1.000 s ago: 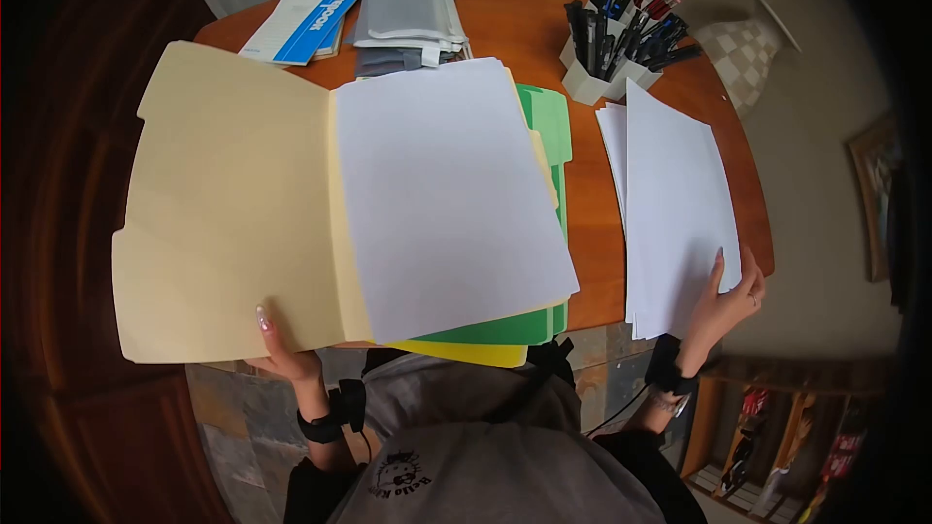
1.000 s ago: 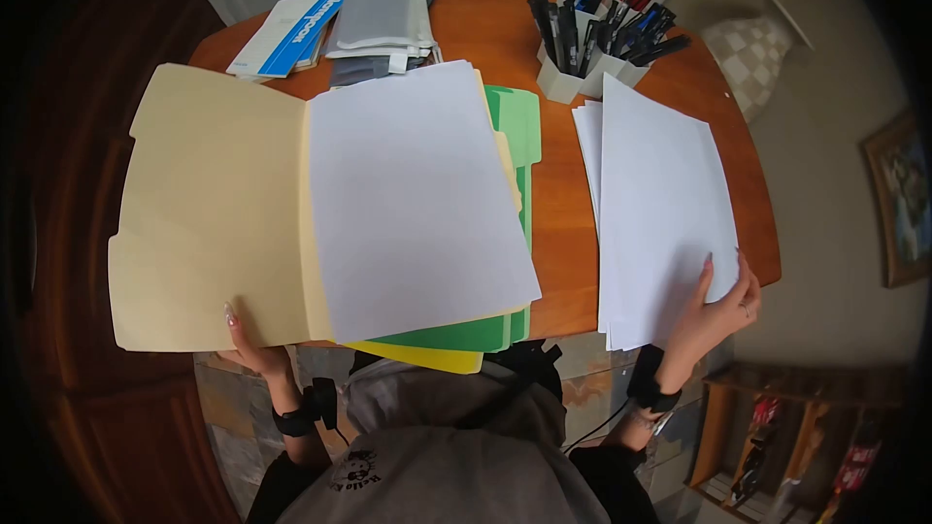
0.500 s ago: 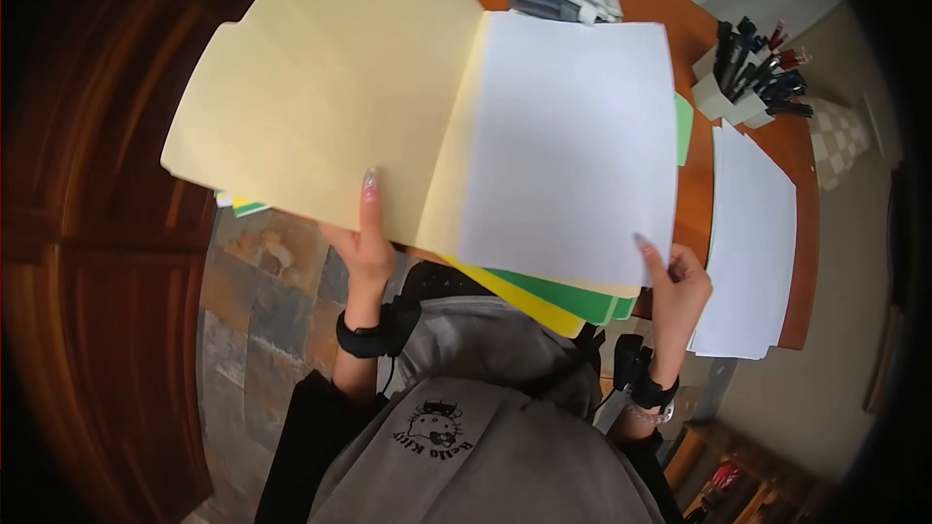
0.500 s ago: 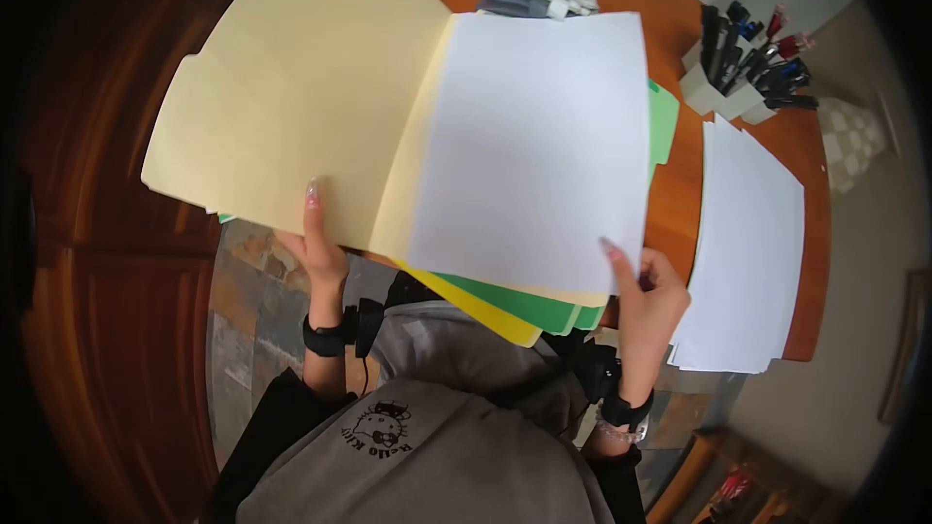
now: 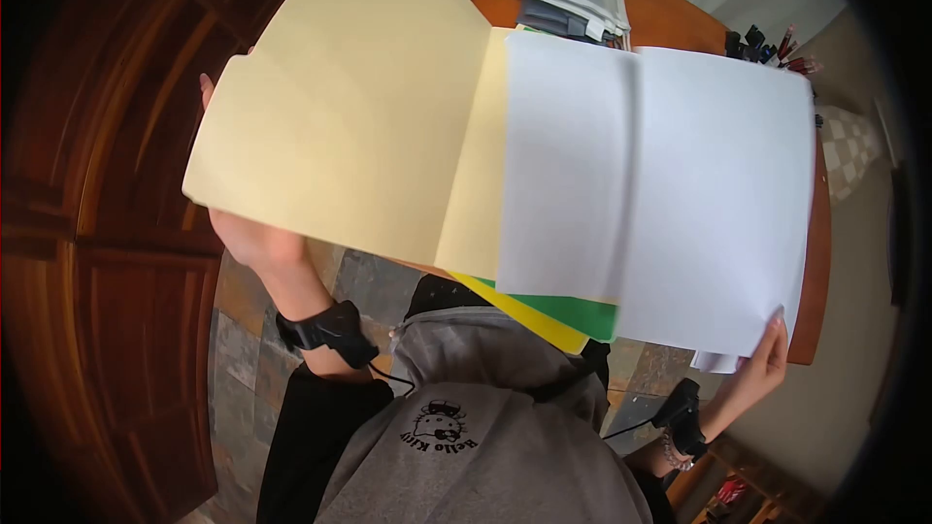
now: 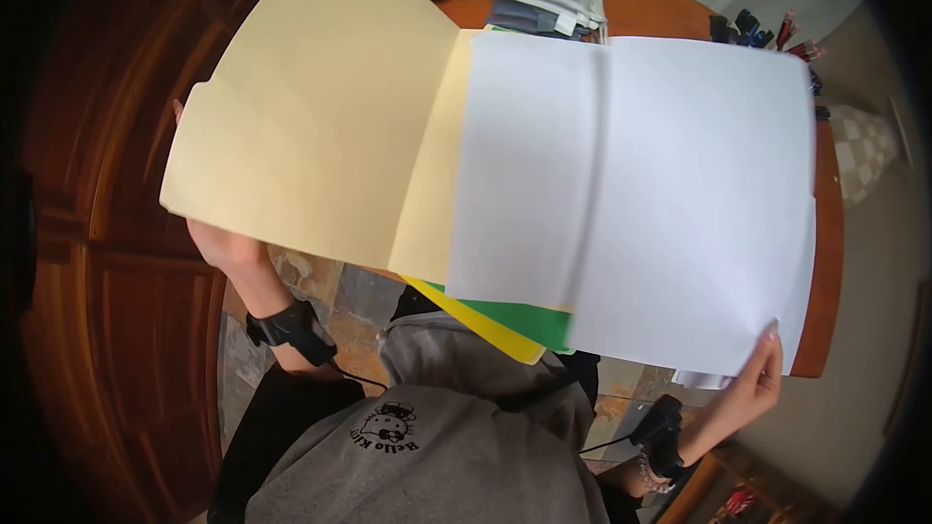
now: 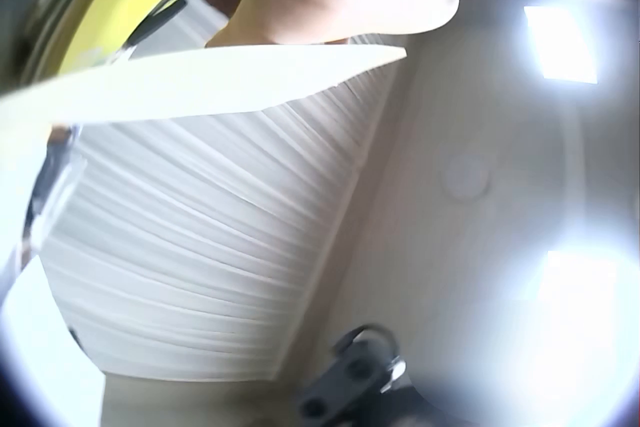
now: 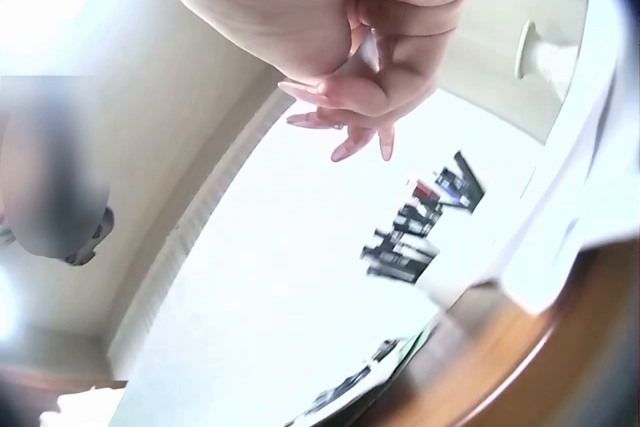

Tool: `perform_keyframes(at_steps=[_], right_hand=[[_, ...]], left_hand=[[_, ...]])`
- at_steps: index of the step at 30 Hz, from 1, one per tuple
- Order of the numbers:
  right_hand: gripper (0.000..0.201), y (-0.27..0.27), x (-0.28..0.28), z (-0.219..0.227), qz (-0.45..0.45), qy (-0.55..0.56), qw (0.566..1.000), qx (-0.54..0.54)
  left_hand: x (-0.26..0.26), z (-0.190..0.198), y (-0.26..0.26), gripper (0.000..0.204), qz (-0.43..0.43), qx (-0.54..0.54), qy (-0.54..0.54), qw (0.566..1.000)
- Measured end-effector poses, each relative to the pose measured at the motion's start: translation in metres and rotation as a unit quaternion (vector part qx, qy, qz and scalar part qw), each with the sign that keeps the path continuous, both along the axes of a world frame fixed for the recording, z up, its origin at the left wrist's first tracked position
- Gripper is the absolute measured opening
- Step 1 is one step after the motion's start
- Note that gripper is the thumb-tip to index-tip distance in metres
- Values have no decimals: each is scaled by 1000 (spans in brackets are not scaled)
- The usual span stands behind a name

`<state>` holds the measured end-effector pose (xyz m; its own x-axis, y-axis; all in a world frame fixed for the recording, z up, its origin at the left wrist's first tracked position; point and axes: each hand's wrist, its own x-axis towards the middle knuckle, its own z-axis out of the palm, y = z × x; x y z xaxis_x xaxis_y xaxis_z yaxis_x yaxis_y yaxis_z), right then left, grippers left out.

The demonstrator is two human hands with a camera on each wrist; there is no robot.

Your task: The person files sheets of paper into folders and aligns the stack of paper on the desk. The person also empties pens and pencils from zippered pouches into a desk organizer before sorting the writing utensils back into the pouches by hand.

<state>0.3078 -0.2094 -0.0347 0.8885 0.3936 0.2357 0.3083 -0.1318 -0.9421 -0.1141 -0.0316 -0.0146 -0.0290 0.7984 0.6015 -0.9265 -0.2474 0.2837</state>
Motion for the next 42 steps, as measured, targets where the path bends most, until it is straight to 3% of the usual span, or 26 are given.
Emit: perform_keyframes(at_steps=[3,4,5,6,10,12,13,14,16,18,19,21,22,24,25,27,30,34,36,39,42], right_hand=[[22,-36,58,-19,-45,-11,998,32],[21,-51,81,-34,-57,-37,998,-13],[21,-63,94,-40,-73,-65,993,-63],[21,-68,101,-46,-85,-70,992,-61],[23,-83,131,-66,-155,-103,974,-133],[28,-77,130,-61,-164,-278,922,-215],[31,-72,124,-55,-188,-356,875,-271],[31,-60,109,-41,-192,-360,871,-274],[31,-32,72,-13,-208,-487,799,-285],[28,-2,24,3,-60,-258,943,-200],[28,17,-5,9,12,-200,961,-190],[36,47,-57,16,133,-154,940,-273],[40,53,-68,3,174,-112,942,-264],[38,70,-88,-6,164,-214,902,-336],[38,73,-89,-11,170,-213,902,-335],[36,75,-89,-16,180,-105,936,-285],[28,73,-87,-4,135,-109,945,-277],[20,47,-65,17,-18,8,993,-114],[19,31,-37,6,-114,-22,993,-18],[22,-23,18,0,-135,18,987,-89],[26,-65,65,-19,-162,-41,974,-156]], left_hand=[[-1,-7,18,63,-59,-15,-64,996],[-24,-1,75,62,-80,-16,-85,993],[-27,-2,90,62,-103,-21,-109,988],[38,-21,-9,62,-127,-28,-133,983],[51,-30,0,61,-214,-66,-228,947],[48,-34,8,60,-255,-92,-274,923],[43,-37,9,60,-271,-103,-296,910],[38,-40,12,60,-285,-114,-317,897],[46,-45,7,59,-305,-136,-357,872],[44,-51,5,59,-315,-162,-391,849],[41,-54,8,59,-315,-175,-407,839],[34,-61,7,58,-313,-193,-436,821],[35,-64,3,58,-311,-200,-450,813],[23,-70,3,58,-310,-213,-478,794],[24,-73,5,58,-313,-218,-492,783],[22,-79,7,57,-329,-232,-520,753],[23,-87,3,57,-387,-269,-565,677],[7,-100,6,56,-459,-321,-613,557],[3,-106,2,55,-482,-342,-630,504],[-12,-116,2,55,-500,-368,-652,435],[-28,-126,10,54,-512,-388,-670,372]])
